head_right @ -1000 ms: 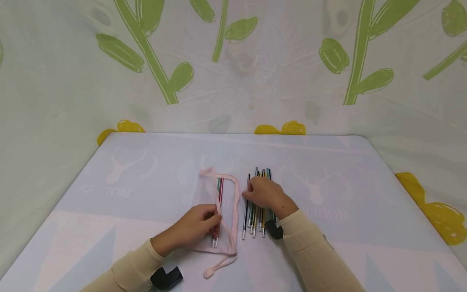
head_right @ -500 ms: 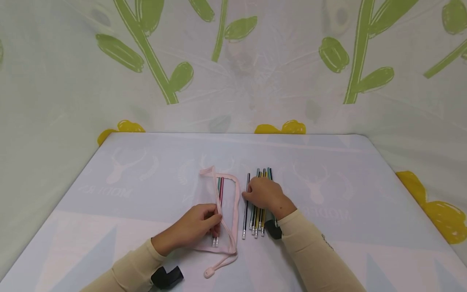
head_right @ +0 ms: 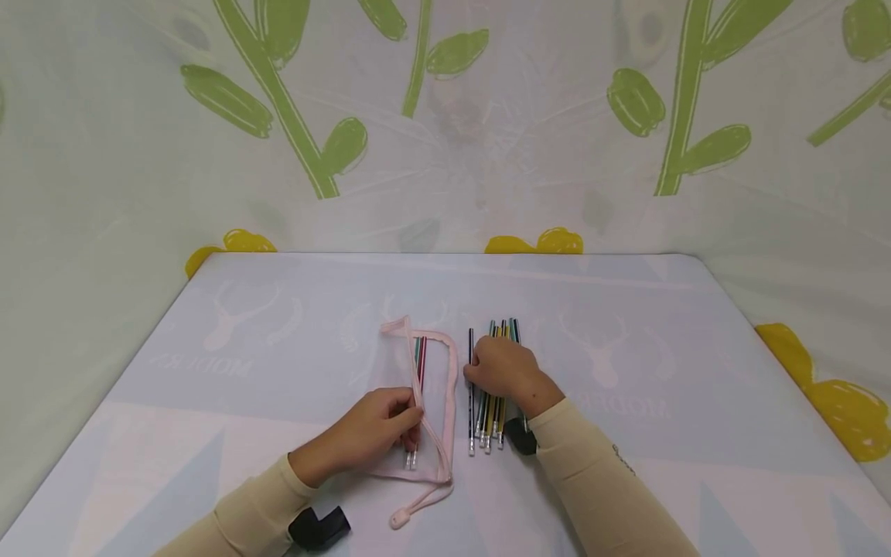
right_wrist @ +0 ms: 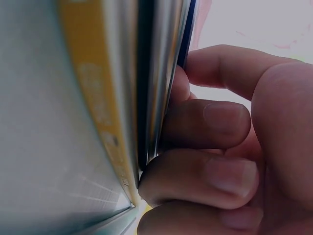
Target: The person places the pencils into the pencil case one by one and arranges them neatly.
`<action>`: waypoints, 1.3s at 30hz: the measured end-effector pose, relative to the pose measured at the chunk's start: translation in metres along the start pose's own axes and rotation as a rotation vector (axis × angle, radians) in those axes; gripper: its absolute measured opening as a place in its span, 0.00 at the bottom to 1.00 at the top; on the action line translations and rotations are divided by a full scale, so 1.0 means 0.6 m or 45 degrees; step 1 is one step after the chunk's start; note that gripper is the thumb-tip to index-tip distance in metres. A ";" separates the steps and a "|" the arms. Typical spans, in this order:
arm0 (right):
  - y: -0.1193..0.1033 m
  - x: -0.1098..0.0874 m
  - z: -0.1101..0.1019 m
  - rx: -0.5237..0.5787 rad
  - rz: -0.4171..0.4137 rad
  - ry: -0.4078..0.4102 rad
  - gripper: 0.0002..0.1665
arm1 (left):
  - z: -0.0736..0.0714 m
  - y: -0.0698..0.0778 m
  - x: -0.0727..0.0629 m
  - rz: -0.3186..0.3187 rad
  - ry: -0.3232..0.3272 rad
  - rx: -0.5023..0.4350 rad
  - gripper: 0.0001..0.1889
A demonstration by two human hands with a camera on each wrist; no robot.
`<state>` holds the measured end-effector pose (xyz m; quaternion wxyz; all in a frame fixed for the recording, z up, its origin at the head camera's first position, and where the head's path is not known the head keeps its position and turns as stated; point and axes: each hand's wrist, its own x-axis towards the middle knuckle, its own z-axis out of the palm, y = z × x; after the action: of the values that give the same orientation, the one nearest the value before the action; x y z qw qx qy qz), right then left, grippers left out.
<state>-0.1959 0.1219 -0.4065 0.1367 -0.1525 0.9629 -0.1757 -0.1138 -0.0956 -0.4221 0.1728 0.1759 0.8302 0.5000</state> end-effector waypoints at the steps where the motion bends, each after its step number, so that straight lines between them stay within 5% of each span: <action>1: -0.001 0.000 -0.001 0.005 0.002 0.000 0.20 | 0.000 0.000 0.000 0.003 0.000 0.000 0.14; 39: -0.005 0.002 -0.013 0.221 0.016 0.133 0.17 | 0.003 -0.004 0.002 -0.008 0.008 0.004 0.14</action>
<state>-0.1990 0.1211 -0.3988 0.1001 -0.1247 0.9508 -0.2652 -0.1143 -0.0950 -0.4252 0.1713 0.1720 0.8321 0.4986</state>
